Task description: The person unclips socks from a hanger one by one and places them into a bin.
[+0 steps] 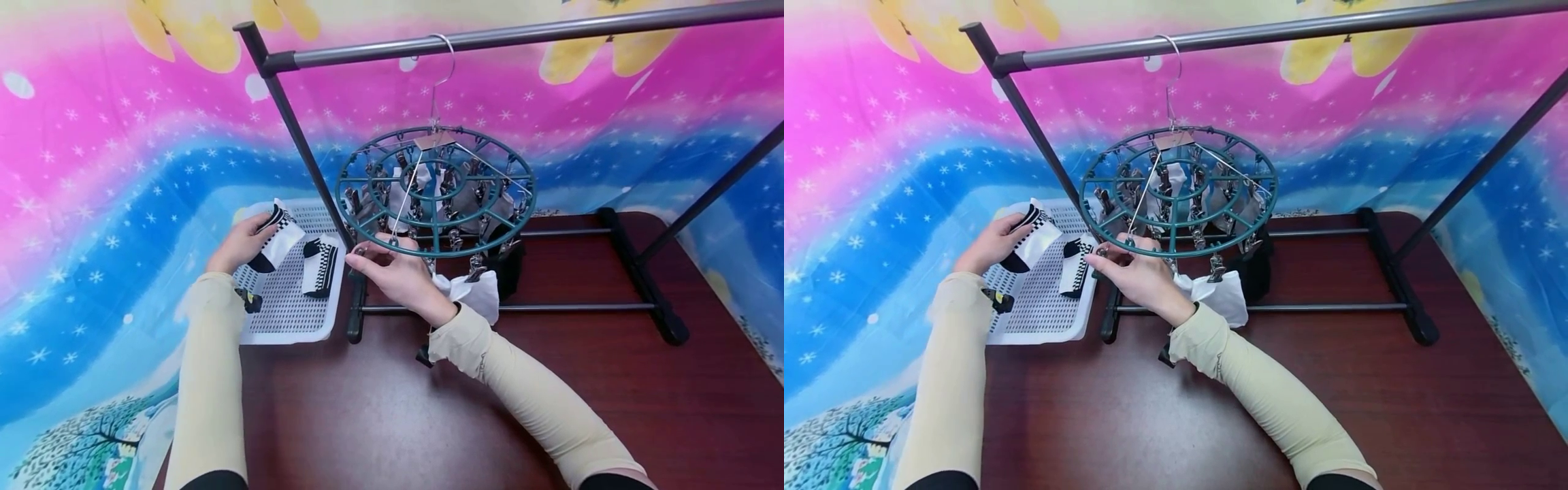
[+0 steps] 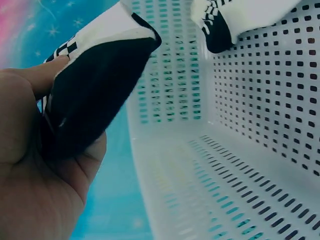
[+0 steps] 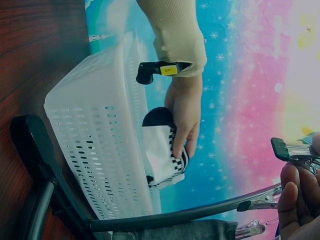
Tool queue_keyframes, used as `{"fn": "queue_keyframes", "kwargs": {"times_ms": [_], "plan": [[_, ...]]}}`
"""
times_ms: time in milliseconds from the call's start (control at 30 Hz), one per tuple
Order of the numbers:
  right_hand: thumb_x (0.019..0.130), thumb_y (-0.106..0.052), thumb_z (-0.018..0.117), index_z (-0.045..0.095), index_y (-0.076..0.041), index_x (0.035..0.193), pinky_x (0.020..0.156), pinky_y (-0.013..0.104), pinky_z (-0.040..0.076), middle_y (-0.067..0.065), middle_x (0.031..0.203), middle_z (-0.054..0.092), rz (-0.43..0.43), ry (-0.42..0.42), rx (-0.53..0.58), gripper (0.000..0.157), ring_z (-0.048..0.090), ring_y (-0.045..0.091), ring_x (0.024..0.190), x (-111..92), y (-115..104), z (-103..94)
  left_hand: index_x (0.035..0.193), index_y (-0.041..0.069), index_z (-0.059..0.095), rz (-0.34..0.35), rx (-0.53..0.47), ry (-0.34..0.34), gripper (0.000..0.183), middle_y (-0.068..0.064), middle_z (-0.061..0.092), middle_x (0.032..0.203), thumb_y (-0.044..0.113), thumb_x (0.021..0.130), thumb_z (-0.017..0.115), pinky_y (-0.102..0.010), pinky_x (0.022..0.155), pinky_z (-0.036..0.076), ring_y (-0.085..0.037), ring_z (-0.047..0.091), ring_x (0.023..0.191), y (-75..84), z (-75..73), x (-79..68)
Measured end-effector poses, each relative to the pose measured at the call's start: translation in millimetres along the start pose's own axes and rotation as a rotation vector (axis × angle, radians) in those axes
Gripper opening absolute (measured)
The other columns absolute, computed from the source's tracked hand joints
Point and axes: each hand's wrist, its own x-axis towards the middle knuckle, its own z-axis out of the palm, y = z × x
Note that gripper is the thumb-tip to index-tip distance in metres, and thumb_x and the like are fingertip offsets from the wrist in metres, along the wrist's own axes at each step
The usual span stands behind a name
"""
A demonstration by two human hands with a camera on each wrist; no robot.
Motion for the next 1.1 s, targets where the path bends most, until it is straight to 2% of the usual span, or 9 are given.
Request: {"fn": "queue_keyframes", "kwargs": {"times_ms": [67,167,367,500,633,900,1100], "plan": [[0.094,-0.021,0.079,0.079,-0.010,0.099,0.071,0.029,0.053,0.003,0.086,0.077,-0.005,-0.006,-0.007,0.012,0.068,0.014,0.077,0,0,-0.1,0.163,0.008,0.031,-0.017,0.005,-0.030,0.064,-0.022,0.030,0.167,0.045,0.111,0.039,-0.062,0.123,0.023,-0.045,0.030,0.152,-3.4,1.0,0.9],[0.094,-0.022,0.079,0.078,-0.010,0.099,0.069,0.028,0.051,0.002,0.083,0.078,-0.002,-0.010,-0.026,0.013,0.068,0.013,0.076,-1,-1,-0.2,0.164,0.007,0.023,-0.033,-0.007,-0.065,0.066,-0.022,0.021,0.170,0.043,0.112,0.037,-0.061,0.126,0.015,-0.045,0.017,0.157,-8.3,2.5,1.0],[0.093,-0.023,0.079,0.079,-0.011,0.098,0.070,0.028,0.051,0.001,0.084,0.078,0.002,-0.011,-0.022,0.013,0.068,0.012,0.076,0,-2,0.6,0.163,0.002,0.024,-0.037,-0.005,-0.098,0.061,-0.027,0.022,0.168,0.036,0.114,0.034,-0.063,0.125,0.015,-0.049,0.017,0.156,-18.3,7.8,-1.8],[0.093,-0.022,0.079,0.079,-0.011,0.097,0.069,0.029,0.052,0.002,0.085,0.077,-0.003,-0.011,-0.007,0.012,0.066,0.013,0.075,0,-1,1.0,0.164,0.000,0.016,-0.095,0.004,-0.150,0.061,-0.028,0.013,0.170,0.033,0.114,0.031,-0.062,0.126,0.012,-0.049,0.011,0.156,-24.3,12.7,-3.0],[0.093,-0.023,0.079,0.079,-0.011,0.097,0.070,0.029,0.051,0.001,0.085,0.076,0.008,-0.014,-0.007,0.012,0.065,0.014,0.076,0,-1,0.4,0.163,-0.002,0.015,-0.137,0.043,-0.180,0.059,-0.028,0.013,0.169,0.029,0.115,0.030,-0.061,0.126,0.013,-0.050,0.011,0.156,-28.3,17.8,-1.7],[0.093,-0.024,0.079,0.079,-0.012,0.098,0.072,0.030,0.051,0.000,0.085,0.078,-0.003,-0.014,-0.044,0.013,0.066,0.012,0.078,0,0,-1.7,0.163,-0.001,0.016,-0.168,0.040,-0.184,0.057,-0.028,0.012,0.169,0.026,0.115,0.028,-0.062,0.126,0.013,-0.050,0.010,0.156,-27.4,21.1,-0.3],[0.093,-0.024,0.079,0.078,-0.012,0.098,0.071,0.028,0.050,0.000,0.083,0.077,-0.009,-0.016,-0.056,0.013,0.065,0.012,0.076,-1,0,-1.8,0.164,0.000,0.015,-0.147,0.015,-0.138,0.058,-0.028,0.013,0.170,0.029,0.115,0.027,-0.062,0.126,0.013,-0.049,0.010,0.156,-27.4,20.0,0.2]]}}
